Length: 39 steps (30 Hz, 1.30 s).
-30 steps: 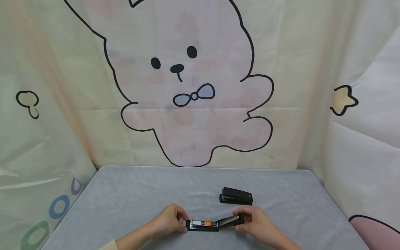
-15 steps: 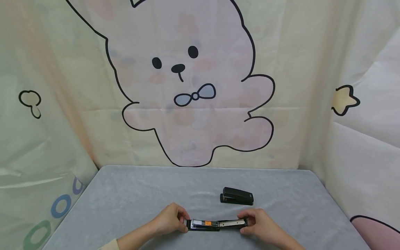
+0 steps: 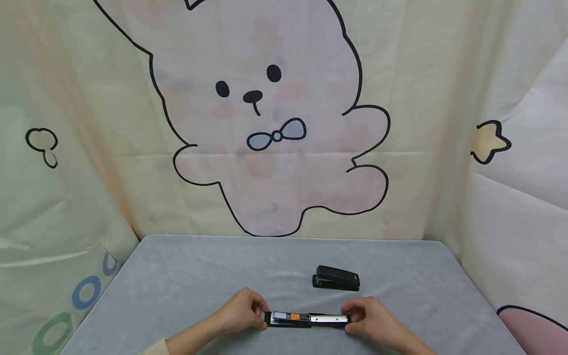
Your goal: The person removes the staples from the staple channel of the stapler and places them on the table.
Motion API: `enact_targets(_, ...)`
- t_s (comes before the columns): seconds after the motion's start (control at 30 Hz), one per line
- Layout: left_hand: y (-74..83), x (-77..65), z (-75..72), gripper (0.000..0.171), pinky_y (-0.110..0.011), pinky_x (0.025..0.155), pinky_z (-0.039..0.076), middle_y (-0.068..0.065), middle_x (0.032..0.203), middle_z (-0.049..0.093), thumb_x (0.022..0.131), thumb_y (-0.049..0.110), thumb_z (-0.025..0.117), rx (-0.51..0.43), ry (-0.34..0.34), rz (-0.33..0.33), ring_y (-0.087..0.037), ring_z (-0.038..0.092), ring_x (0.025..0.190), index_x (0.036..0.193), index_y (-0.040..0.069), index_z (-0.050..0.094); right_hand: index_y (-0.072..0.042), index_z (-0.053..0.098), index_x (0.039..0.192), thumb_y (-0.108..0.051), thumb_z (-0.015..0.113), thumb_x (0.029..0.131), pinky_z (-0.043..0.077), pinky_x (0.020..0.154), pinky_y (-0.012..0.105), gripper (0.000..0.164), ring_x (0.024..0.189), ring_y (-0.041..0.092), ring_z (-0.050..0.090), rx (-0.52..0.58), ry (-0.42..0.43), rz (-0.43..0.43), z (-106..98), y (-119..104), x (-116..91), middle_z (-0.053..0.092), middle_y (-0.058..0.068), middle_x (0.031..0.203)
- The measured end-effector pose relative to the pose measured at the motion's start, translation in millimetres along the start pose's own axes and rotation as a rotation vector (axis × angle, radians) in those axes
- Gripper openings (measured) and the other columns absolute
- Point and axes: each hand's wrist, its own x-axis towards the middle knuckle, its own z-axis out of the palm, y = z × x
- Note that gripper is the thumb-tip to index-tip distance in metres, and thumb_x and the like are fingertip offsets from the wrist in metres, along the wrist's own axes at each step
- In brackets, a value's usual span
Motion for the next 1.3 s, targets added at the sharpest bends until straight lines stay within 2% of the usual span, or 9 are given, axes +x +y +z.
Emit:
enact_targets(0.2,-0.5,0.1,0.0,0.027,-0.024,0.054,0.035,0.004,0.059,0.054,0.065,-0.012,0.088,-0.001,-0.001,0.001,-0.009,0.046,0.055,0.081,0.005,0.075,0.006,0.071,0.114,-0.006,0.083,0.087,0.050,0.069,0.025,0.032,0.080,0.009,0.063,0.005,0.009,0.060,-3.5,-6.5,1.2,0.072,0.011,0.104)
enact_targets(0.43,-0.4,-0.4,0.3,0.027,-0.023,0.054,0.035,0.005,0.059,0.054,0.065,-0.012,0.087,0.001,0.005,0.017,-0.008,0.046,0.055,0.081,0.005,0.075,0.003,0.072,0.115,-0.012,0.082,0.090,0.052,0.070,0.028,0.031,0.083,0.011,0.065,-0.072,0.127,0.102,-6.4,-29.7,2.3,0.072,0.011,0.108)
enact_targets(0.6,1.0,-1.2,0.4,0.027,-0.023,0.054,0.035,0.005,0.059,0.054,0.064,-0.012,0.088,0.010,0.005,0.016,-0.008,0.046,0.055,0.081,0.005,0.075,0.000,0.072,0.117,-0.018,0.079,0.094,0.053,0.074,0.028,0.030,0.087,0.013,0.065,-0.088,0.158,0.124,-3.2,-45.6,3.4,0.073,0.009,0.109)
enact_targets(0.7,1.7,-1.5,0.0,0.027,-0.023,0.054,0.034,0.005,0.060,0.053,0.065,-0.012,0.088,0.005,0.002,0.010,-0.008,0.046,0.055,0.081,0.005,0.075,0.001,0.071,0.119,-0.019,0.076,0.096,0.054,0.074,0.028,0.030,0.090,0.017,0.066,-0.046,0.154,0.121,1.4,-52.3,4.6,0.073,0.011,0.113)
enact_targets(0.87,1.9,-1.5,-0.3,0.027,-0.024,0.054,0.034,0.004,0.060,0.053,0.065,-0.012,0.087,0.001,0.004,0.003,-0.009,0.045,0.055,0.081,0.005,0.075,0.007,0.064,0.128,-0.018,0.074,0.098,0.058,0.074,0.034,0.040,0.096,0.027,0.067,0.102,0.124,0.138,12.9,-56.1,10.8,0.073,0.013,0.114)
enact_targets(0.97,1.7,-1.0,-0.1,0.027,-0.024,0.054,0.033,0.004,0.059,0.053,0.065,-0.012,0.088,0.000,0.005,-0.003,-0.009,0.045,0.055,0.080,0.006,0.075,0.010,0.061,0.131,-0.019,0.074,0.099,0.059,0.075,0.037,0.045,0.096,0.029,0.068,0.179,0.100,0.157,21.2,-57.3,13.8,0.072,0.013,0.113)
enact_targets(1.3,1.0,0.5,0.0,0.027,-0.024,0.053,0.033,0.004,0.059,0.053,0.066,-0.011,0.088,0.007,-0.006,-0.022,-0.009,0.045,0.055,0.081,0.007,0.074,0.013,0.056,0.135,-0.013,0.070,0.100,0.055,0.073,0.034,0.046,0.093,0.025,0.068,0.245,0.013,0.152,45.9,-57.5,23.2,0.072,0.009,0.107)
